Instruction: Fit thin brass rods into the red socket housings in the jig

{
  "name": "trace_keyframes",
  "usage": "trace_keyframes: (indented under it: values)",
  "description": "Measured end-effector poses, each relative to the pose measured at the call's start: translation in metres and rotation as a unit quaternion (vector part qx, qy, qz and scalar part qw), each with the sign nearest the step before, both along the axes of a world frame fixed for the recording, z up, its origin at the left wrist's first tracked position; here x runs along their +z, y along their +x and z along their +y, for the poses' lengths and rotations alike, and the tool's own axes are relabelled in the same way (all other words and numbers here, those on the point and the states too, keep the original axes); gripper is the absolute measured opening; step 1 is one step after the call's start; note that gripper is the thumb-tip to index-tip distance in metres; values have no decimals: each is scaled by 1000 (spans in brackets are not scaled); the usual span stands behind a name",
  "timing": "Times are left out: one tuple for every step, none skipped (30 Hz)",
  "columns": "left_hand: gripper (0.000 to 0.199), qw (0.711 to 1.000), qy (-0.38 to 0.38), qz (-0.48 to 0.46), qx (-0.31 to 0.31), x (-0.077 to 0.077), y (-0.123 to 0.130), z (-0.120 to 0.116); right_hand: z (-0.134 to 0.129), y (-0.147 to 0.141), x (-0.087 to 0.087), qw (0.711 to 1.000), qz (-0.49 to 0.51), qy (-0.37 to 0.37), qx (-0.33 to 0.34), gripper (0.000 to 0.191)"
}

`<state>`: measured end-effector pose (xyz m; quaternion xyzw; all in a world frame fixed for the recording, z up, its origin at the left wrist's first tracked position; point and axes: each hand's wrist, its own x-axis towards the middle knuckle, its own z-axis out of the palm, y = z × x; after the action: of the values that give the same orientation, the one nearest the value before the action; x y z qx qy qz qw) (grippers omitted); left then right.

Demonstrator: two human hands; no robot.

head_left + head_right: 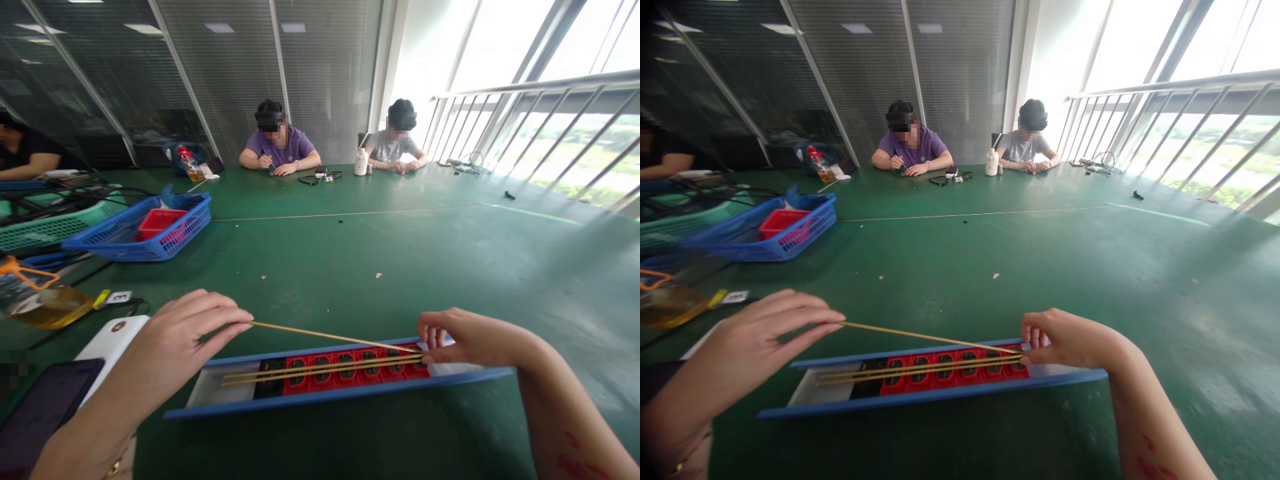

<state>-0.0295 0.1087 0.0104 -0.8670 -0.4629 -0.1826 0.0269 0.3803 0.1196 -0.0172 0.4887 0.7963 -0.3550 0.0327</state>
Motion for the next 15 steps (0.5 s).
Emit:
trace_keyframes:
  values:
    - [20,1000,12,0,-2,1,0,-1,0,0,0,1000,0,1,1,20]
    - [20,1000,29,0,-2,1,-1,-1,0,1,0,1000,1,0,1,20]
    - [20,999,52,-2,2,2,-2,-2,1,1,0,1000,2,-1,2,20]
    - [20,997,77,-4,13,3,-4,-2,1,1,-1,1000,4,-4,3,21]
    - [19,995,97,-3,27,3,-5,-3,1,1,0,1000,6,-6,3,22]
    - [19,993,112,0,43,3,-7,-3,1,2,0,1000,7,-9,2,24]
    - [19,991,120,5,57,3,-9,-2,1,2,0,1000,9,-12,2,25]
    - [19,991,118,10,67,2,-10,-1,2,2,1,1000,10,-14,1,25]
    - [19,991,107,17,74,1,-12,0,2,2,1,1000,14,-15,2,25]
    - [20,992,93,22,76,-1,-12,3,1,2,2,1000,19,-18,7,24]
    - [21,994,77,26,79,-3,-12,5,1,2,3,999,25,-20,13,23]
    - [21,994,57,30,83,-5,-12,8,1,1,4,999,32,-22,21,22]
    - [22,995,34,34,88,-8,-11,12,1,1,5,999,37,-22,28,21]
    - [23,995,11,36,92,-11,-10,16,0,1,6,999,38,-18,34,20]
    - [24,995,-12,38,94,-15,-9,20,0,0,7,999,37,-12,38,19]
